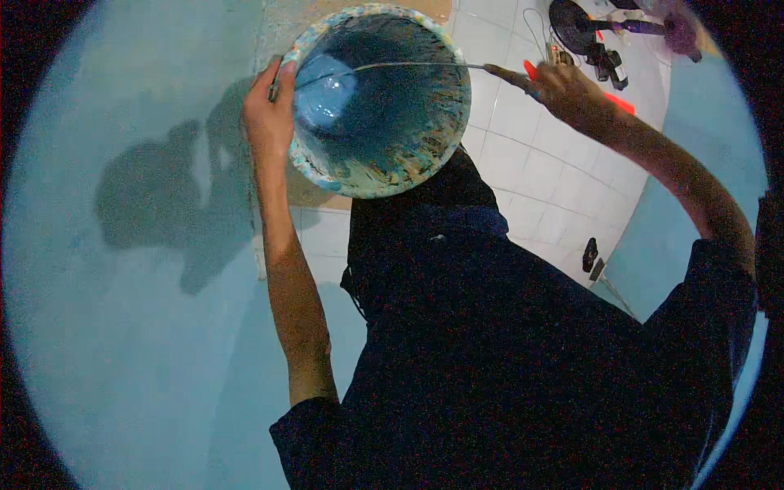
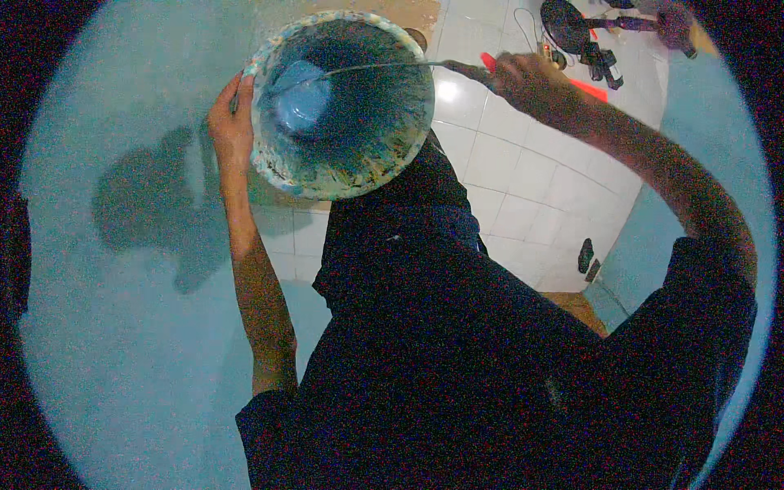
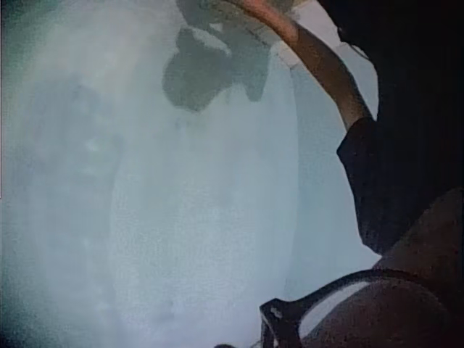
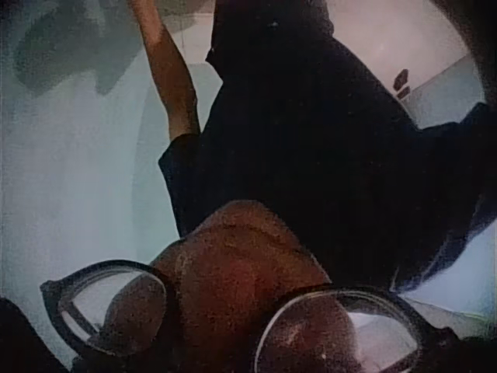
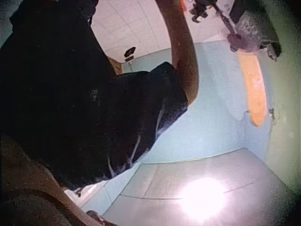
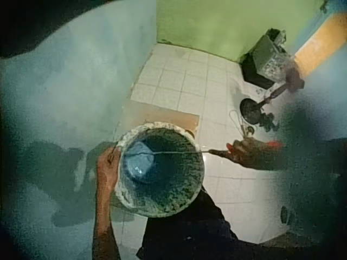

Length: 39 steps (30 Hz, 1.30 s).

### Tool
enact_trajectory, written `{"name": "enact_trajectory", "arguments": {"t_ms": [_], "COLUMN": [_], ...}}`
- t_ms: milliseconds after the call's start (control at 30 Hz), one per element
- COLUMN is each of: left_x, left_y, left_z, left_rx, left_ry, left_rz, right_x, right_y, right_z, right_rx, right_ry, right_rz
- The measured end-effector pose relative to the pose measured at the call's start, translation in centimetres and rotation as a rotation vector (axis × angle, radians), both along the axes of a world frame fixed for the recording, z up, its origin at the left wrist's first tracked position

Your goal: Mixing blue paint in a bucket using a roller brush and then a long stick.

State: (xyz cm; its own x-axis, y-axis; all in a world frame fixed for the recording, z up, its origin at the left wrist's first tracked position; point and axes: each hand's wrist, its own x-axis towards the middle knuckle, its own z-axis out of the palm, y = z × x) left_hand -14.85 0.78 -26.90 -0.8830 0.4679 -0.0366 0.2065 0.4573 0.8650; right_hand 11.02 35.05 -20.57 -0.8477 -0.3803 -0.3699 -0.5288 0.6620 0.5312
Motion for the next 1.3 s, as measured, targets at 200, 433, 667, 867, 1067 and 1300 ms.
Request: {"name": "enact_trajectory", "arguments": {"t_ms": [200,433,667,867,1067,1300], "left_x": [-0.1,0.5,1.6,1.6,1.3,1.1], "left_y": [0.3,0.6,0.1,-0.7,-1.8,-1.8], "left_z": [0.5,2.3,2.0,1.3,0.2,0.3], "left_rx": [0.004,-0.028,-0.015,-0.061,-0.045,-0.071], "left_ry": [0.055,0.084,0.148,0.162,0.165,0.088], "left_rz": [-0.028,-0.046,-0.039,-0.034,-0.013,0.022], "right_x": [2.4,3.1,-0.3,1.9,1.8,3.1], "right_y": [-4.0,-11.0,-16.5,-19.0,-20.1,-21.7], "right_z": [0.6,3.7,7.5,5.7,6.6,6.1], "right_rx": [-0.505,-0.962,-1.437,-1.807,-2.069,-2.093], "right_ry": [-0.340,-0.614,-1.121,-1.053,-1.101,-0.852], "right_rz": [-0.670,-1.157,-1.975,-2.010,-2.160,-1.991]}}
